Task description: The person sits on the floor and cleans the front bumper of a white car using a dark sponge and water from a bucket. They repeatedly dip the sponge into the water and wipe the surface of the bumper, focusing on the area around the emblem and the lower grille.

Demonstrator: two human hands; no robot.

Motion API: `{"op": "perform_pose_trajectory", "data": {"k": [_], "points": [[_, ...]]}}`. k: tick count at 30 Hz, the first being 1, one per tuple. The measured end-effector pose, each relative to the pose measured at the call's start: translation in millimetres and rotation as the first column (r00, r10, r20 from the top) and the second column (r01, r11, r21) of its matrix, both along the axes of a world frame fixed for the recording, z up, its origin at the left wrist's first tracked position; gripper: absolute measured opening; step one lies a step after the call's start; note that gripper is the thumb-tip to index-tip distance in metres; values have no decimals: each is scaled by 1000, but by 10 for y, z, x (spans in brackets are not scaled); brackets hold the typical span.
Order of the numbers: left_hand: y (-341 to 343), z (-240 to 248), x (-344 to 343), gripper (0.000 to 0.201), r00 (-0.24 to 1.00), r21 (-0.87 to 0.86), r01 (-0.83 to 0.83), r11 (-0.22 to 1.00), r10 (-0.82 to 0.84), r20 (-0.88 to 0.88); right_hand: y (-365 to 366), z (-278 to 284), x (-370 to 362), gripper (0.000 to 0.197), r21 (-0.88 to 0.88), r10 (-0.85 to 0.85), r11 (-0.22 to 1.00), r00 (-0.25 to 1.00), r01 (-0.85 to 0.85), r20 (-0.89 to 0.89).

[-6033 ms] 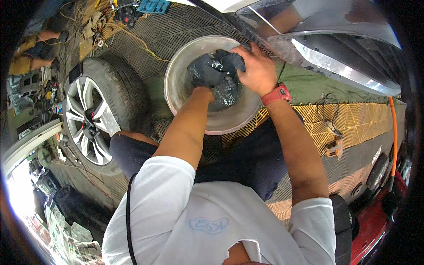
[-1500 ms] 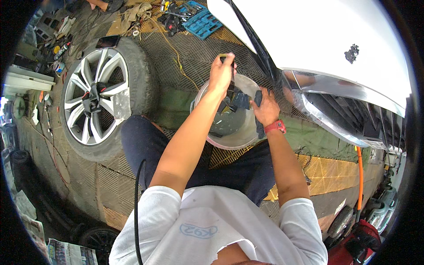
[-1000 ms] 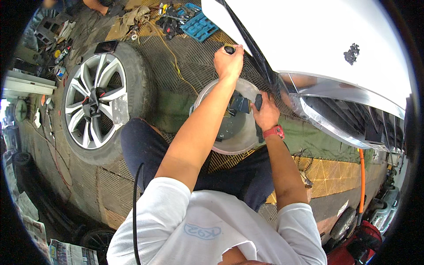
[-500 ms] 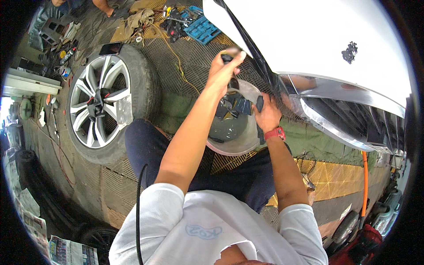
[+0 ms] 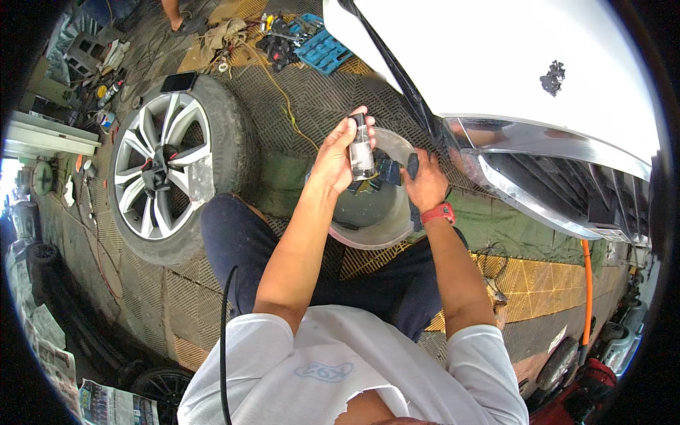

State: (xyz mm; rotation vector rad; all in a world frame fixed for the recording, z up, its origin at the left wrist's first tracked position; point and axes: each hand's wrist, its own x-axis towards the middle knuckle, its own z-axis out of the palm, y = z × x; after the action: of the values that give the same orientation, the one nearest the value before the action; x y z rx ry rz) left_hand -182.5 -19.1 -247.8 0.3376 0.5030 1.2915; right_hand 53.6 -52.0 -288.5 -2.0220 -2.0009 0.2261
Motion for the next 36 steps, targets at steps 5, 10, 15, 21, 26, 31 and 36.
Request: {"op": "perform_pose_trajectory", "data": {"k": [5,10,15,21,26,31,36], "points": [[171,30,97,30,982,-34,-88,996,81,-169,-7,-47,13,63,42,4,999,1000,-5,23],[628,39,586,16,827,102,-379,920,386,-410,17,-86,43,63,50,30,998,1000,-31,9],[998,-54,850,14,607,275,-477,835,539,-584,31,-39,-11,62,24,27,999,1000,-27,14],[1096,-119,1011,15,621,214,-512,832,531,-577,31,-20,-12,63,15,14,1000,1000,-15,17],[1086,-217,1092,20,634,265,-511,818,567,-526,35,-89,36,65,17,4,1000,999,-5,51],[1162,-256,1061,22,638,299,-496,815,575,-512,42,-76,14,65,8,1,1000,999,-1,40],[1333,-526,1190,19,445,413,-580,702,697,-562,59,-129,21,65,60,34,998,998,-37,56]]}}
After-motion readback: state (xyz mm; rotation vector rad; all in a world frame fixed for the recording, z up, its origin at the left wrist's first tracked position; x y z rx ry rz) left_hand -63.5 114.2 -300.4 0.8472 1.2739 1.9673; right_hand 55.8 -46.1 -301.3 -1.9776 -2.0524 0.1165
